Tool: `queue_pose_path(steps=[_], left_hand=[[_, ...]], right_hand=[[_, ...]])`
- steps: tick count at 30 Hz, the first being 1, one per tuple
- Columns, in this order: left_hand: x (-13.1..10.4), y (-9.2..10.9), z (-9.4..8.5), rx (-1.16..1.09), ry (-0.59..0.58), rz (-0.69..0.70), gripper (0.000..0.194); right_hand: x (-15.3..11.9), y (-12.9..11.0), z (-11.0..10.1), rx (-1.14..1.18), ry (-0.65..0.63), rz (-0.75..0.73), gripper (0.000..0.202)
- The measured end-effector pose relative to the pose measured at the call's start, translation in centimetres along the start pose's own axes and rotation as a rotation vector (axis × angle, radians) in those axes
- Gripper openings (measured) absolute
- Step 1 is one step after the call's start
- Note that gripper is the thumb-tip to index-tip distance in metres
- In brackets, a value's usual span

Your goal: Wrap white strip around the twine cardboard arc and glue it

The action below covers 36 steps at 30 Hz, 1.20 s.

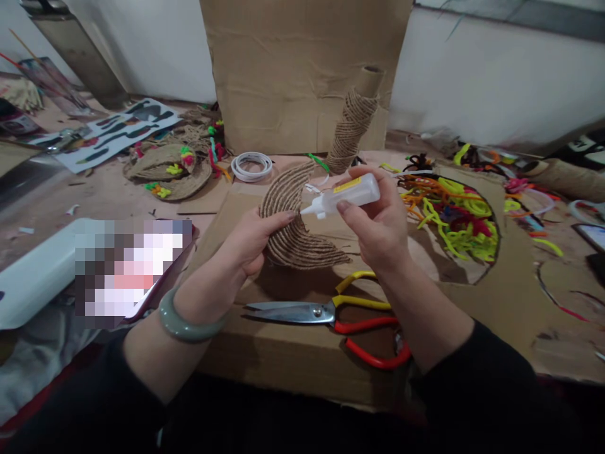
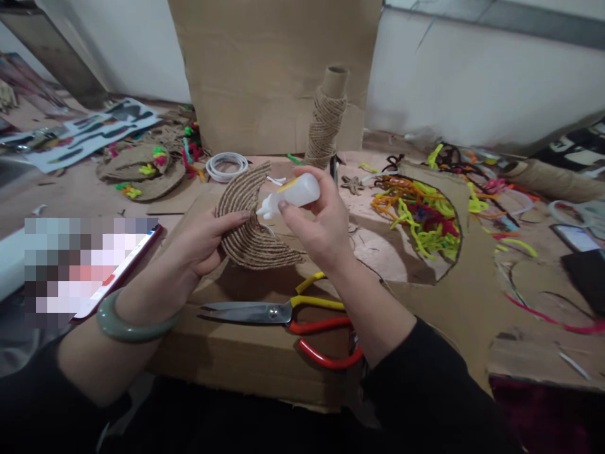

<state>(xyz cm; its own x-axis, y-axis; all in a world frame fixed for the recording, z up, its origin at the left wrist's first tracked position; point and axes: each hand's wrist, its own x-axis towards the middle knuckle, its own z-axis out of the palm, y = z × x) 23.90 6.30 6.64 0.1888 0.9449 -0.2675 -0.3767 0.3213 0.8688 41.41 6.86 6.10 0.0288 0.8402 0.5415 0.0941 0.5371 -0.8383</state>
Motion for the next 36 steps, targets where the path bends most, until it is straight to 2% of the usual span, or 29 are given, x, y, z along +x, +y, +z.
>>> queue_pose_path(steps=[6,11,17,26,29,36], left_hand=[[-0.1,0.3,0.5,-0.003,0.038,-0.037,0.026],[-0.1,0.2,0.3,0.014,0.044,-0.031,0.027],[-0.4,0.4,0.3,0.039,0.013,-0.017,0.033],[-0.2,0.3,0.5,0.018,0.046,-0.041,0.028],[-0.2,0.3,0.4,0.027,0.05,-0.038,0.027],[-0.1,0.1,0.1,0.008,0.012,-0.031,0.03]], right_hand=[[-0.1,-0.1,0.1,-0.008,-0.05,-0.021,0.044],[0.2,0.0,0.2,0.057,-0.06,-0.015,0.039],[0.5,0.8,-0.3,0.146,-0.049,0.13,0.043],[0.9,1.1,-0.3,0.22,-0.029,0.274,0.047],[1.0,1.4,-0.3,0.184,0.003,0.25,0.05],[1.0,1.8,-0.3,0.067,0.044,0.065,0.048]])
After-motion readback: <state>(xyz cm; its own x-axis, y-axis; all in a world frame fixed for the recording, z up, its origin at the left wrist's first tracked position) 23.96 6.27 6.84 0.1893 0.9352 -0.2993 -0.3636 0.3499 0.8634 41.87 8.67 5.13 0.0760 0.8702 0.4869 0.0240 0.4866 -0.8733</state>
